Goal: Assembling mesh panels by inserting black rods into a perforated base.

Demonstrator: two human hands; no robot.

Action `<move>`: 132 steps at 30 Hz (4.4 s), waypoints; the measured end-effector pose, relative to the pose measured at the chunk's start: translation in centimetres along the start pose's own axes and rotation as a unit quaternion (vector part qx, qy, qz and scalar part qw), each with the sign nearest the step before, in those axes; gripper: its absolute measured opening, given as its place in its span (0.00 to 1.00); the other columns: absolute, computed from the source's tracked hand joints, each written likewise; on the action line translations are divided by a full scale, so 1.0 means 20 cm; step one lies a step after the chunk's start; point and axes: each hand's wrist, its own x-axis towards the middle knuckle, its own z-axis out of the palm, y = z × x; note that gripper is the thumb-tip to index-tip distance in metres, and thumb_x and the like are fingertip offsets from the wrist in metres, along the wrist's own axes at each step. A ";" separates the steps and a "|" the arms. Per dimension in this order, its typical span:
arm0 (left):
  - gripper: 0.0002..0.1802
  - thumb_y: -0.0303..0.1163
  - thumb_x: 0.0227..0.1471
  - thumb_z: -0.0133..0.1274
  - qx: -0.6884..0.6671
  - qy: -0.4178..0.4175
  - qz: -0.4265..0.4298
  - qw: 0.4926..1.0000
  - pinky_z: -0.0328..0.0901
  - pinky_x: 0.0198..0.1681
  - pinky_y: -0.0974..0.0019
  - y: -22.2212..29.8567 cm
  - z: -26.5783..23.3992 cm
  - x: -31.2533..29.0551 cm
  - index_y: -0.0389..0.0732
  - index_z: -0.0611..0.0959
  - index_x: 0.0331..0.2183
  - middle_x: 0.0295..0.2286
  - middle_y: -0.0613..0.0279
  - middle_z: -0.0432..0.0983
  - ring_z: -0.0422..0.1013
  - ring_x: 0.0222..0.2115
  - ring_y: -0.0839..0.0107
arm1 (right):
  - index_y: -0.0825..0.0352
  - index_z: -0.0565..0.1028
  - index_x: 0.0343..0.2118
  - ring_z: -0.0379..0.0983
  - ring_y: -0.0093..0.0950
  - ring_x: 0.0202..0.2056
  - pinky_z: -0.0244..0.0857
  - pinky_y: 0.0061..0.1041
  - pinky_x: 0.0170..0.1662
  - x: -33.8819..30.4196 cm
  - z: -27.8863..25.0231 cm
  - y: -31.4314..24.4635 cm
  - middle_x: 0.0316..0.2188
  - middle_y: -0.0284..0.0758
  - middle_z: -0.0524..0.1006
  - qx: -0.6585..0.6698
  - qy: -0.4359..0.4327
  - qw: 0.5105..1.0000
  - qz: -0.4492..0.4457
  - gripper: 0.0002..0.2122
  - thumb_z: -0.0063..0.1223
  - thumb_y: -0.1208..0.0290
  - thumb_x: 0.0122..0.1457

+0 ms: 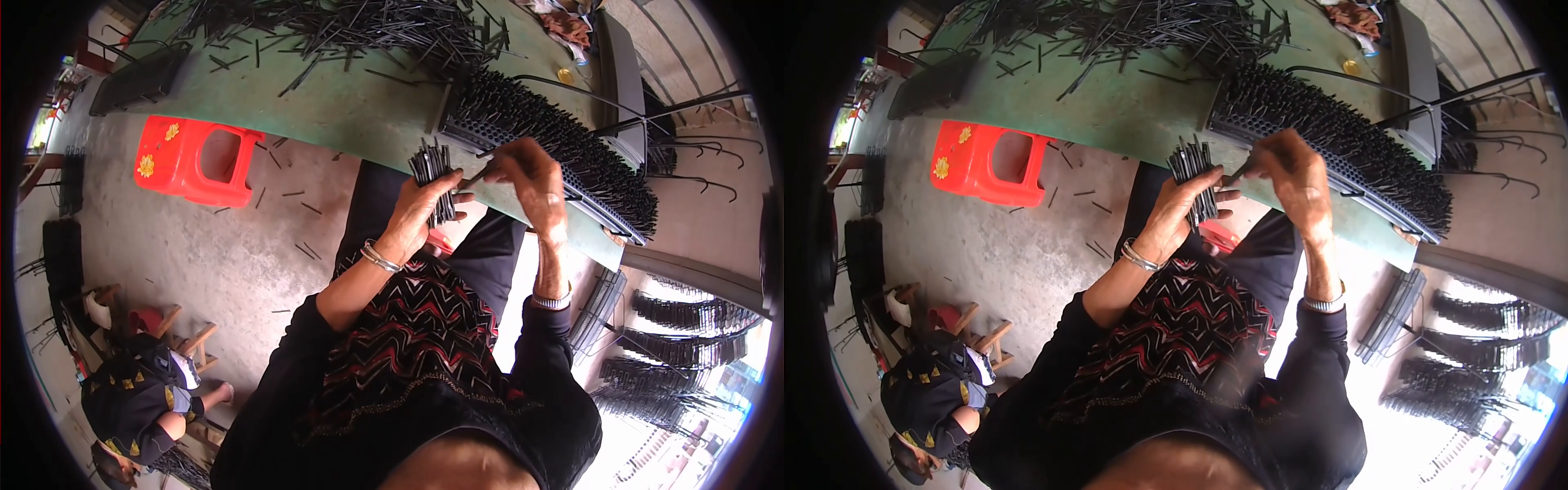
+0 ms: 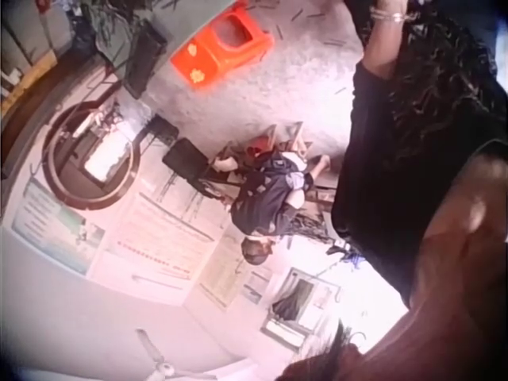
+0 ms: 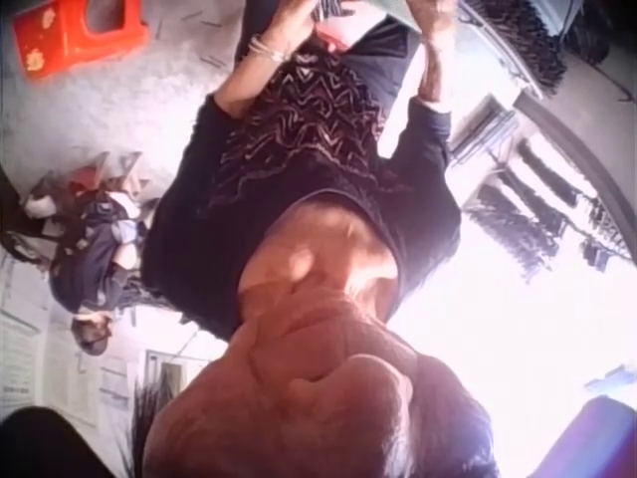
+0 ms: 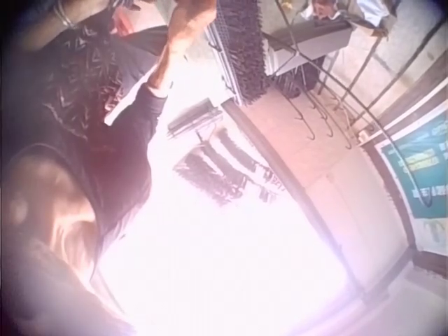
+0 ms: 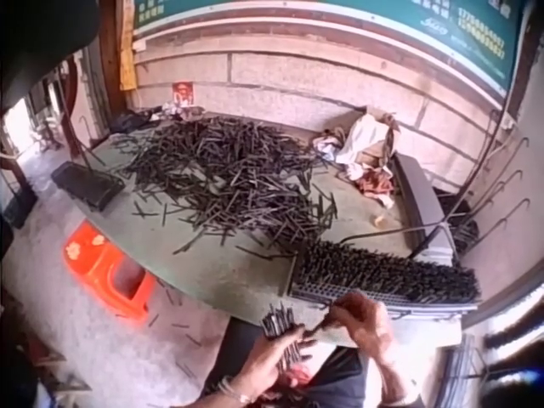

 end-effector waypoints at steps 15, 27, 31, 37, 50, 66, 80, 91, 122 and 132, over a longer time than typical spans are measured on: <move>0.12 0.35 0.52 0.57 -0.052 -0.008 0.017 0.998 0.70 0.24 0.66 -0.02 -0.03 0.02 0.37 0.79 0.35 0.26 0.55 0.78 0.74 0.23 0.69 | 0.69 0.72 0.36 0.78 0.19 0.31 0.67 0.16 0.31 0.18 0.10 0.07 0.27 0.35 0.81 -0.215 0.200 0.939 -0.178 0.03 0.50 0.78 0.59; 0.10 0.34 0.53 0.56 -0.032 -0.015 0.061 0.998 0.65 0.20 0.70 -0.04 -0.06 0.04 0.36 0.79 0.31 0.22 0.58 0.77 0.69 0.18 0.74 | 0.63 0.77 0.33 0.73 0.31 0.26 0.66 0.28 0.30 0.31 0.12 0.03 0.25 0.35 0.72 -0.386 0.171 0.874 -0.240 0.04 0.56 0.73 0.54; 0.11 0.34 0.53 0.57 -0.038 -0.016 0.046 0.998 0.65 0.21 0.69 -0.05 -0.05 0.04 0.36 0.79 0.29 0.20 0.60 0.75 0.69 0.18 0.73 | 0.61 0.78 0.34 0.73 0.33 0.27 0.66 0.30 0.31 0.31 0.13 0.04 0.26 0.35 0.72 -0.391 0.168 0.877 -0.224 0.05 0.56 0.70 0.55; 0.11 0.35 0.53 0.56 -0.033 -0.032 0.046 0.998 0.65 0.21 0.69 -0.04 -0.05 0.02 0.36 0.78 0.29 0.20 0.60 0.75 0.70 0.18 0.72 | 0.58 0.80 0.37 0.73 0.34 0.28 0.67 0.31 0.30 0.27 0.13 0.04 0.27 0.34 0.73 -0.397 0.210 0.860 -0.242 0.07 0.55 0.67 0.56; 0.09 0.32 0.51 0.57 0.015 -0.028 0.050 0.998 0.65 0.19 0.70 -0.03 -0.01 -0.03 0.36 0.80 0.28 0.20 0.60 0.77 0.72 0.18 0.73 | 0.67 0.77 0.44 0.73 0.27 0.28 0.67 0.26 0.33 0.10 0.08 0.00 0.27 0.37 0.76 -0.281 0.072 0.949 -0.123 0.16 0.57 0.62 0.56; 0.14 0.37 0.50 0.61 -0.017 -0.003 0.017 1.000 0.71 0.23 0.66 -0.05 0.01 0.01 0.38 0.78 0.33 0.25 0.55 0.78 0.77 0.24 0.65 | 0.72 0.74 0.37 0.77 0.21 0.30 0.69 0.19 0.36 0.00 0.01 -0.03 0.25 0.36 0.79 -0.114 0.200 0.966 -0.114 0.06 0.47 0.76 0.61; 0.13 0.37 0.55 0.54 0.063 -0.075 0.058 0.994 0.62 0.26 0.70 -0.12 -0.02 0.04 0.35 0.80 0.35 0.20 0.63 0.73 0.67 0.20 0.75 | 0.67 0.76 0.37 0.74 0.15 0.26 0.65 0.16 0.32 0.21 -0.05 0.06 0.22 0.32 0.80 -0.230 0.218 0.925 -0.211 0.05 0.49 0.76 0.60; 0.10 0.35 0.54 0.54 0.062 -0.078 0.072 0.992 0.62 0.26 0.70 -0.09 0.02 0.01 0.36 0.79 0.30 0.20 0.63 0.73 0.67 0.20 0.74 | 0.68 0.78 0.37 0.75 0.19 0.29 0.67 0.19 0.34 0.27 -0.10 0.00 0.28 0.35 0.79 -0.257 0.124 0.933 -0.221 0.07 0.54 0.77 0.56; 0.13 0.35 0.51 0.57 0.138 -0.093 0.044 0.985 0.65 0.27 0.72 -0.01 0.06 -0.05 0.35 0.82 0.34 0.24 0.61 0.78 0.72 0.23 0.76 | 0.73 0.76 0.36 0.75 0.21 0.28 0.69 0.20 0.34 0.02 -0.06 0.07 0.27 0.35 0.78 -0.035 -0.109 0.993 0.032 0.08 0.53 0.74 0.58; 0.14 0.37 0.50 0.59 0.049 -0.023 0.006 0.999 0.68 0.24 0.70 -0.03 0.02 0.02 0.37 0.79 0.36 0.27 0.57 0.79 0.75 0.24 0.70 | 0.74 0.74 0.37 0.77 0.24 0.30 0.70 0.21 0.38 0.01 -0.08 -0.02 0.28 0.39 0.78 0.012 0.042 0.998 -0.037 0.06 0.50 0.78 0.58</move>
